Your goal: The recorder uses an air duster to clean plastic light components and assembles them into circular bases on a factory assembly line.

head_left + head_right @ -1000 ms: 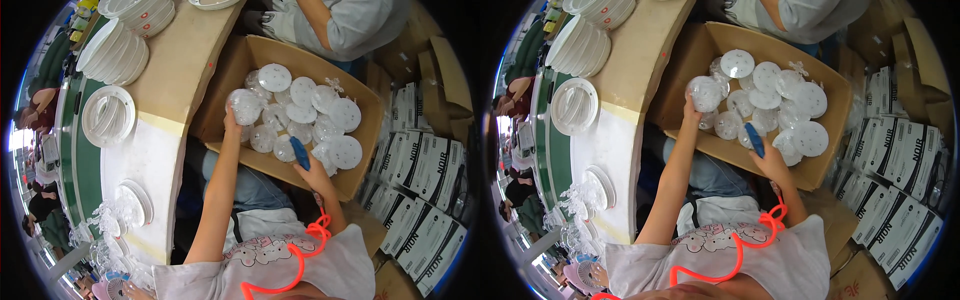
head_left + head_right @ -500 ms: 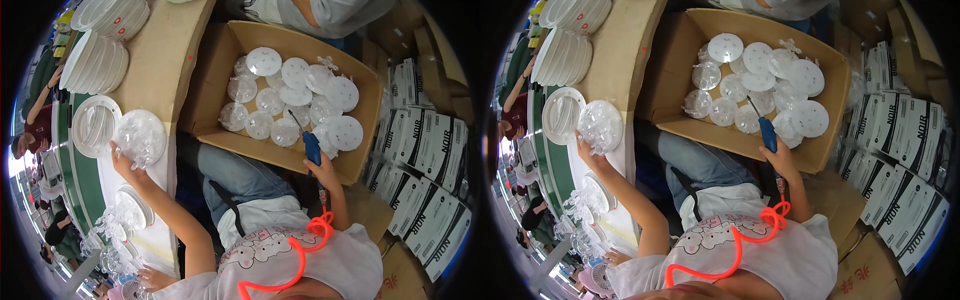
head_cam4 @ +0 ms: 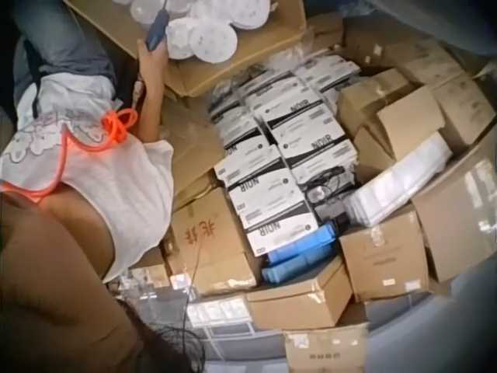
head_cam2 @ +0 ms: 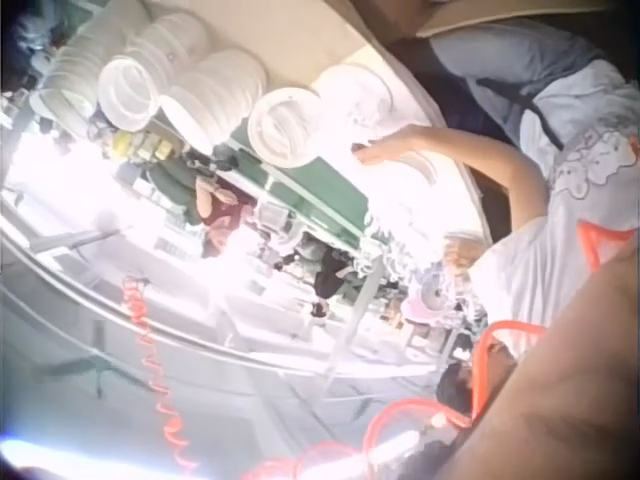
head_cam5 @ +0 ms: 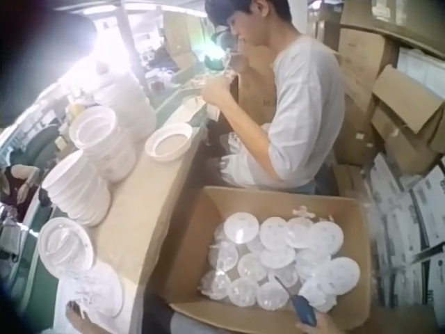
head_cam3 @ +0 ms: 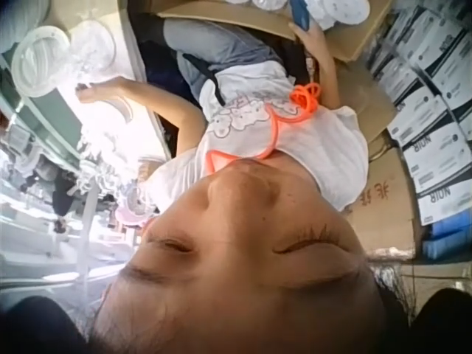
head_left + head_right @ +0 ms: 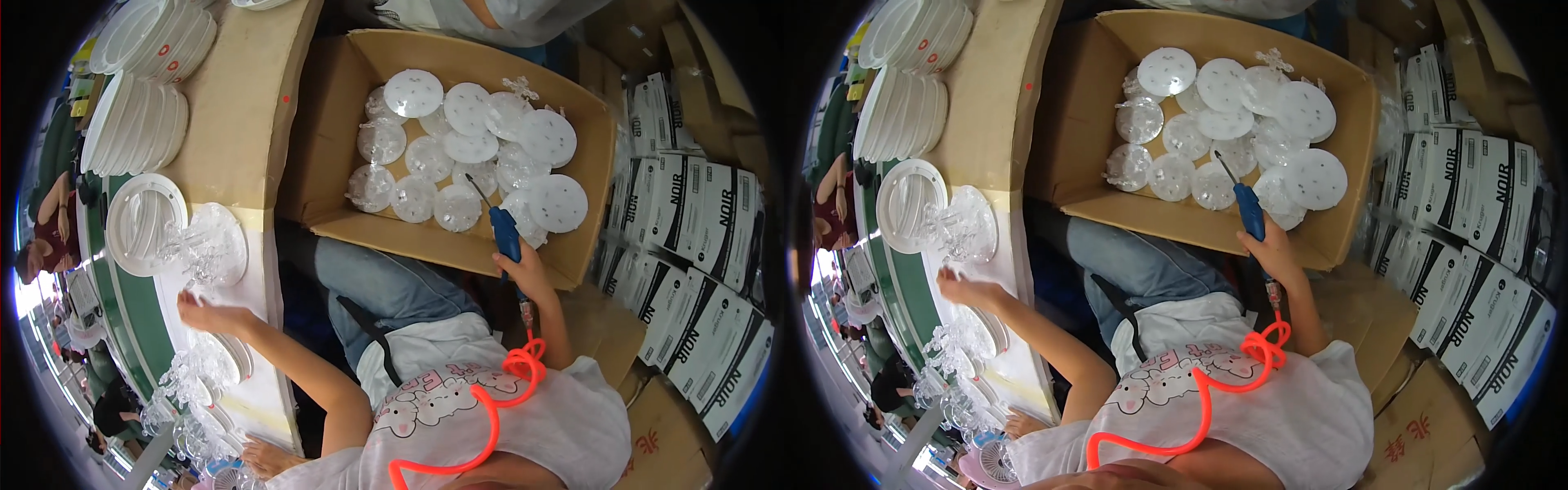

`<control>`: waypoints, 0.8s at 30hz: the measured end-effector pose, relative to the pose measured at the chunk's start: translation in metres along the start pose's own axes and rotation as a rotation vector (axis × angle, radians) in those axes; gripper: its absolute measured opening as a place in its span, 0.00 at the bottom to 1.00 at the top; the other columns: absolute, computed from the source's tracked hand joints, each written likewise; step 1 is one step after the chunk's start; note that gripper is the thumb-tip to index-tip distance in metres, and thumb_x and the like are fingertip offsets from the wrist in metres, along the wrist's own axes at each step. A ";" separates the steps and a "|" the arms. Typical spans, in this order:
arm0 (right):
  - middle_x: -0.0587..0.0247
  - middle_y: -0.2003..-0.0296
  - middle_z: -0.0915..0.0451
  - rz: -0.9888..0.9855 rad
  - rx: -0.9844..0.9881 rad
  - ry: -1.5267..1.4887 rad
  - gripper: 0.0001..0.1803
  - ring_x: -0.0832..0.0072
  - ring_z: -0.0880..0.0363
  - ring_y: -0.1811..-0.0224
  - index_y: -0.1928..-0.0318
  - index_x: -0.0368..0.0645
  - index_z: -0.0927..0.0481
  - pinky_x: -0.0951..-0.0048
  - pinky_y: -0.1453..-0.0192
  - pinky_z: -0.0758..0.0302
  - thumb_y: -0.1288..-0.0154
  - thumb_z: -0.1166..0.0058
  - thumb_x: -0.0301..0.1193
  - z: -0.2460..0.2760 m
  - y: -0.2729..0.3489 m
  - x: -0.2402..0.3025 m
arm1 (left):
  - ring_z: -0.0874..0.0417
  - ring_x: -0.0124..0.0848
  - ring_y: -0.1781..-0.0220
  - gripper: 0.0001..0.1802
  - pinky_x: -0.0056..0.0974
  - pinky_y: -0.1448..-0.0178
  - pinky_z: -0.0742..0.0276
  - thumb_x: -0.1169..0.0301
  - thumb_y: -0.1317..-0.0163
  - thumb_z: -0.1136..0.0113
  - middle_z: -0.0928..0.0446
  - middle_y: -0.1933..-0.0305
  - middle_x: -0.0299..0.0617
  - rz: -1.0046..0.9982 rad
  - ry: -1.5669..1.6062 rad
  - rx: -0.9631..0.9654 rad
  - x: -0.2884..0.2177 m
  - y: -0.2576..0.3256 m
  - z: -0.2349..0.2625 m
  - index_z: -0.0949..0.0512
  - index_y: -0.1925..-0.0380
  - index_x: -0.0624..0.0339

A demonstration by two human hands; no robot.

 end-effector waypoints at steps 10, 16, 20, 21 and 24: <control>0.51 0.78 0.28 0.037 0.042 0.252 0.22 0.59 0.26 0.75 0.55 0.37 0.31 0.63 0.68 0.31 0.45 0.45 0.39 -0.005 -0.016 0.008 | 0.40 0.50 0.40 0.44 0.49 0.42 0.41 0.58 0.62 0.29 0.37 0.44 0.56 -0.791 -0.126 1.125 -0.034 0.219 -0.169 0.38 0.44 0.64; 0.62 0.77 0.26 0.038 0.023 -0.011 0.17 0.77 0.26 0.76 0.58 0.35 0.28 0.73 0.70 0.29 0.43 0.45 0.34 -0.031 -0.019 0.013 | 0.63 0.63 0.31 0.65 0.70 0.40 0.55 0.45 0.73 0.28 0.60 0.33 0.65 -0.631 -0.582 1.451 0.063 0.285 -0.304 0.54 0.34 0.50; 0.64 0.75 0.27 0.020 -0.062 -0.240 0.15 0.79 0.27 0.74 0.56 0.35 0.29 0.76 0.67 0.30 0.42 0.46 0.28 -0.044 -0.011 0.016 | 0.63 0.65 0.32 0.71 0.71 0.40 0.58 0.44 0.80 0.26 0.63 0.32 0.66 -0.642 -0.776 1.472 0.086 0.301 -0.340 0.57 0.33 0.45; 0.64 0.75 0.27 0.062 -0.076 -0.185 0.15 0.79 0.27 0.74 0.56 0.35 0.29 0.76 0.67 0.30 0.42 0.46 0.28 -0.047 -0.012 0.022 | 0.62 0.66 0.32 0.73 0.71 0.39 0.58 0.45 0.83 0.25 0.65 0.32 0.65 -0.635 -0.826 1.491 0.092 0.299 -0.346 0.59 0.33 0.40; 0.65 0.75 0.26 0.049 -0.064 -0.108 0.14 0.80 0.28 0.74 0.57 0.35 0.30 0.77 0.67 0.30 0.42 0.47 0.28 -0.044 -0.012 0.015 | 0.61 0.67 0.32 0.74 0.70 0.39 0.58 0.45 0.85 0.25 0.65 0.32 0.64 -0.642 -0.820 1.609 0.104 0.298 -0.357 0.61 0.33 0.35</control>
Point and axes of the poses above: each hand's wrist, its own y-axis away from the middle knuckle, its own z-axis out of the back of the hand, x = y × z, the point moved 3 cm from there along -y, towards the middle knuckle
